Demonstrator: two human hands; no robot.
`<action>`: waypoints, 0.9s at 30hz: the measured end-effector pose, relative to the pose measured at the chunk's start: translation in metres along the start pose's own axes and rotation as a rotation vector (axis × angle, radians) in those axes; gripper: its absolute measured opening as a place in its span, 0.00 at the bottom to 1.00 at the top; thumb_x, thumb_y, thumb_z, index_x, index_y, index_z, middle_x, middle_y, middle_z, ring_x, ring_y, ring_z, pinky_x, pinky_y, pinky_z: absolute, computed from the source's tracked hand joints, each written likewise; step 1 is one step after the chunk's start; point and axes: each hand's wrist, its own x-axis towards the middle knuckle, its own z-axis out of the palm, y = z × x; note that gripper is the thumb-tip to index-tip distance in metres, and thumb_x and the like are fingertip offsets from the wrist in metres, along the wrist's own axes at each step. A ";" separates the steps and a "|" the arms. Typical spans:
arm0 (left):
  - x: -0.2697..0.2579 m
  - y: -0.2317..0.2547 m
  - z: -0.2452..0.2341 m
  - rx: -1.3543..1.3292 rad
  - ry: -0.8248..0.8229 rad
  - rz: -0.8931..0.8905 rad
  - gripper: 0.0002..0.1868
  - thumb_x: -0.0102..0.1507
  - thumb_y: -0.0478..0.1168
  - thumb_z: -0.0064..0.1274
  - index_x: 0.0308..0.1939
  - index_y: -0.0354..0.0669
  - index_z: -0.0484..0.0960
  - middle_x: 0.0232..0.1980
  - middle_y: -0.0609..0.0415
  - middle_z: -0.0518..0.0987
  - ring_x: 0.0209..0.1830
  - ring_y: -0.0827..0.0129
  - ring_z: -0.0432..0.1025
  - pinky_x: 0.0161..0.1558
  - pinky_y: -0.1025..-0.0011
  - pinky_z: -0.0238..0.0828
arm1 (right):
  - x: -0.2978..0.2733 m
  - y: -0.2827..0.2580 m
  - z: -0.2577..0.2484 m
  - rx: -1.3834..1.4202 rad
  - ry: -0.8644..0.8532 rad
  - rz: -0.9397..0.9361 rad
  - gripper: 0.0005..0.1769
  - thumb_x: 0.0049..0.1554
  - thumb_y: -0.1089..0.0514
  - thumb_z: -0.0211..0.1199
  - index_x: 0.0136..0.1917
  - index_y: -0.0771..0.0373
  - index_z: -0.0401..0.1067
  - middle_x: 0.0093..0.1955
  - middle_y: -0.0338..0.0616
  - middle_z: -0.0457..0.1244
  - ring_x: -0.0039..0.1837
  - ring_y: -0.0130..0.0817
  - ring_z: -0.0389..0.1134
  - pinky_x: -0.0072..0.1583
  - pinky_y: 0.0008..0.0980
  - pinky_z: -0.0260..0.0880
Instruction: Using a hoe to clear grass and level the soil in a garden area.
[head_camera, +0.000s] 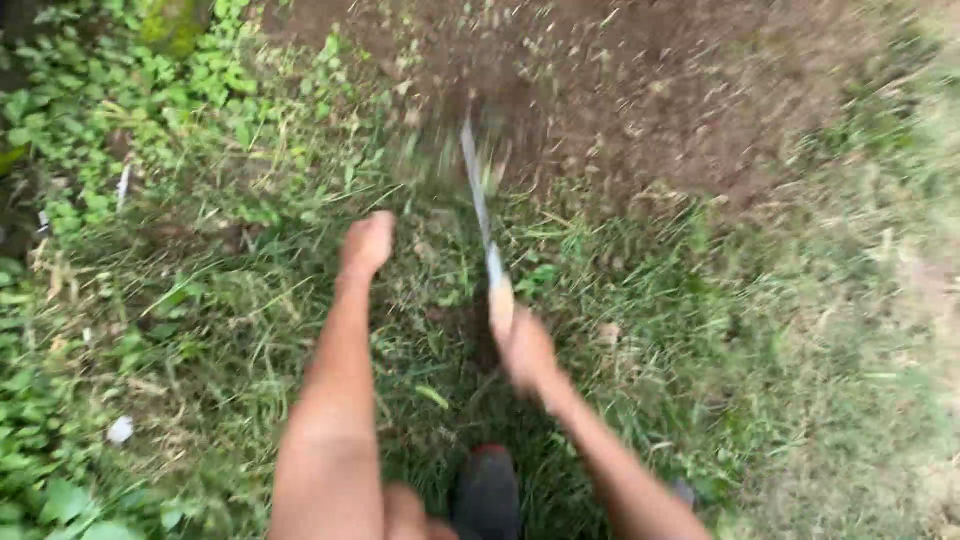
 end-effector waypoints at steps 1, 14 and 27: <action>-0.002 0.001 -0.001 -0.010 0.002 0.015 0.30 0.63 0.60 0.43 0.54 0.41 0.82 0.59 0.37 0.81 0.60 0.45 0.76 0.63 0.50 0.68 | -0.032 -0.008 -0.022 -0.006 0.016 -0.005 0.21 0.62 0.47 0.60 0.56 0.67 0.69 0.48 0.59 0.69 0.47 0.52 0.72 0.48 0.50 0.73; -0.075 0.050 -0.042 0.175 0.905 0.146 0.18 0.72 0.48 0.36 0.57 0.41 0.74 0.57 0.43 0.76 0.56 0.46 0.71 0.58 0.46 0.64 | 0.201 -0.104 -0.011 0.284 0.060 -0.309 0.24 0.65 0.43 0.53 0.47 0.69 0.73 0.31 0.50 0.65 0.34 0.45 0.70 0.38 0.46 0.69; -0.083 -0.090 -0.084 0.834 0.276 -0.204 0.43 0.68 0.65 0.27 0.82 0.52 0.37 0.86 0.59 0.35 0.82 0.43 0.27 0.73 0.41 0.48 | 0.068 -0.142 -0.043 0.295 -0.018 -0.211 0.27 0.69 0.45 0.48 0.44 0.71 0.71 0.27 0.46 0.61 0.28 0.31 0.62 0.31 0.38 0.61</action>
